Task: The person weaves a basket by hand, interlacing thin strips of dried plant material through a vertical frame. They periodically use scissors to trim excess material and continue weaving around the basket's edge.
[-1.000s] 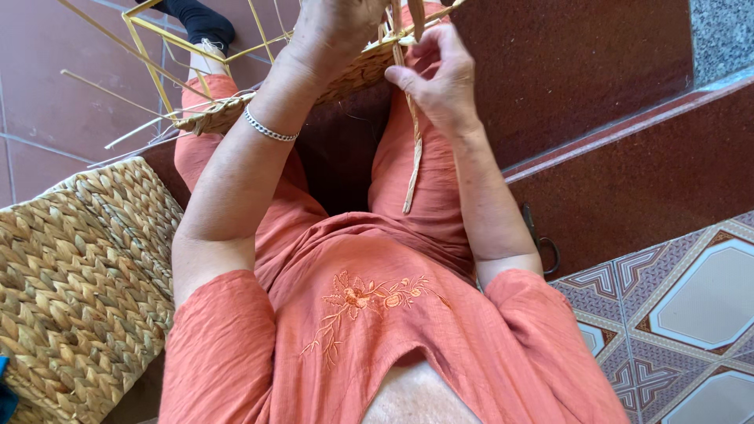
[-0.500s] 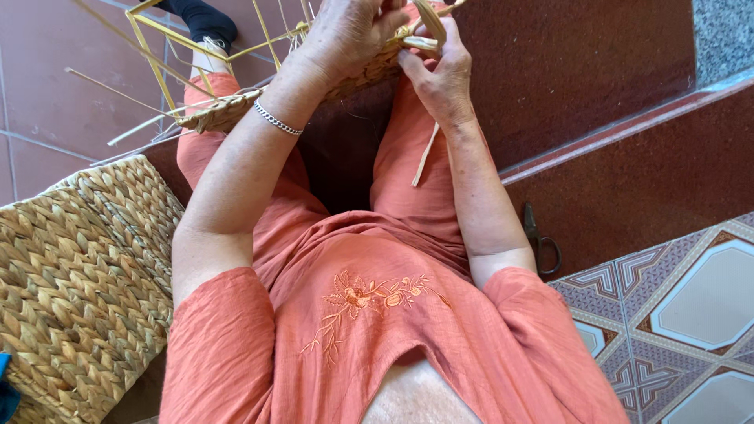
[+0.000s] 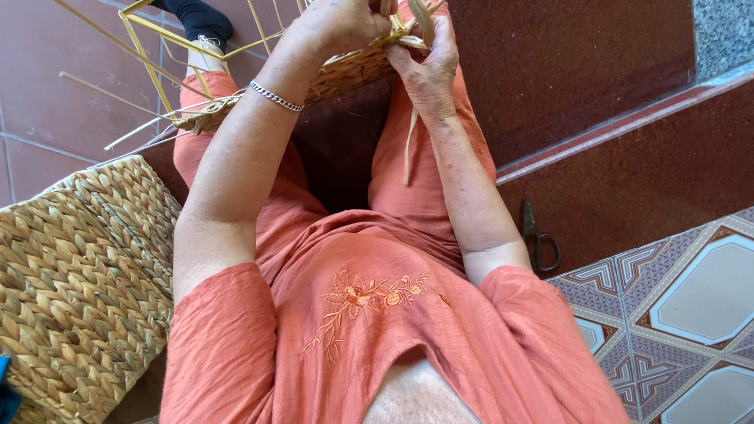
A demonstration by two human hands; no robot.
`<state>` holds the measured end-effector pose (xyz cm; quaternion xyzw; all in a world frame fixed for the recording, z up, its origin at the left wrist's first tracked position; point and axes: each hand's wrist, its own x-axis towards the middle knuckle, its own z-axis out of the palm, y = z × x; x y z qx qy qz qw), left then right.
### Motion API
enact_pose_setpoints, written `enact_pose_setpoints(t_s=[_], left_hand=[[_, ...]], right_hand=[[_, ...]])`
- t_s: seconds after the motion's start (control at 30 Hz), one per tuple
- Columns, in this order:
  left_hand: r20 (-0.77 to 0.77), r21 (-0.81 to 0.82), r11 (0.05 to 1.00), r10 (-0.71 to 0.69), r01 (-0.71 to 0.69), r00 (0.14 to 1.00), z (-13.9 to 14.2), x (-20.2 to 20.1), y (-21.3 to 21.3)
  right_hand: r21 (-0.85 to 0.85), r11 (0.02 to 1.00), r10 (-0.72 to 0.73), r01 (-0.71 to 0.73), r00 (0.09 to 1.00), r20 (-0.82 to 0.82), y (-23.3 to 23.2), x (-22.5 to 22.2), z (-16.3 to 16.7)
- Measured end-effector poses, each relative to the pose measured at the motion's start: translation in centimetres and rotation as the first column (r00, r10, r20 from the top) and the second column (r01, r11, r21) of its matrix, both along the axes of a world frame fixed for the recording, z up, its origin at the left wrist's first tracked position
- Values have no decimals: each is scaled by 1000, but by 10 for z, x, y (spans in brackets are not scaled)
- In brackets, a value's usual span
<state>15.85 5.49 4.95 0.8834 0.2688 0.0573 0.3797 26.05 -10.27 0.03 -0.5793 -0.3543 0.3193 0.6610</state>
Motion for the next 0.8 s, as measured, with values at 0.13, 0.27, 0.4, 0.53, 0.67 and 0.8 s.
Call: enact_pose_setpoints(t_s=[0.13,0.27,0.4,0.53,0.67,0.8], left_hand=[[-118,-82,995,38,-47,992,1,3,-1],[-67,-276,956,82,-98,994,3,5,-1],[-42,-433,900,31,-46,999,10,4,-3],[-73,-384,920,54,-78,996,13,4,-4],[-173,-291,956,-18,-34,985,3,13,-1],[-53,-90,994,-62,57,997,-7,16,1]], right_hand=[[-32,999,-40,43,995,95,0,0,-3],[-39,998,-52,55,996,74,-6,-4,0],[-37,991,-122,131,975,186,-15,-8,8],[172,932,-337,319,591,733,-17,-1,12],[49,965,-233,257,760,607,-25,-13,13],[8,990,-128,144,844,520,-28,-25,19]])
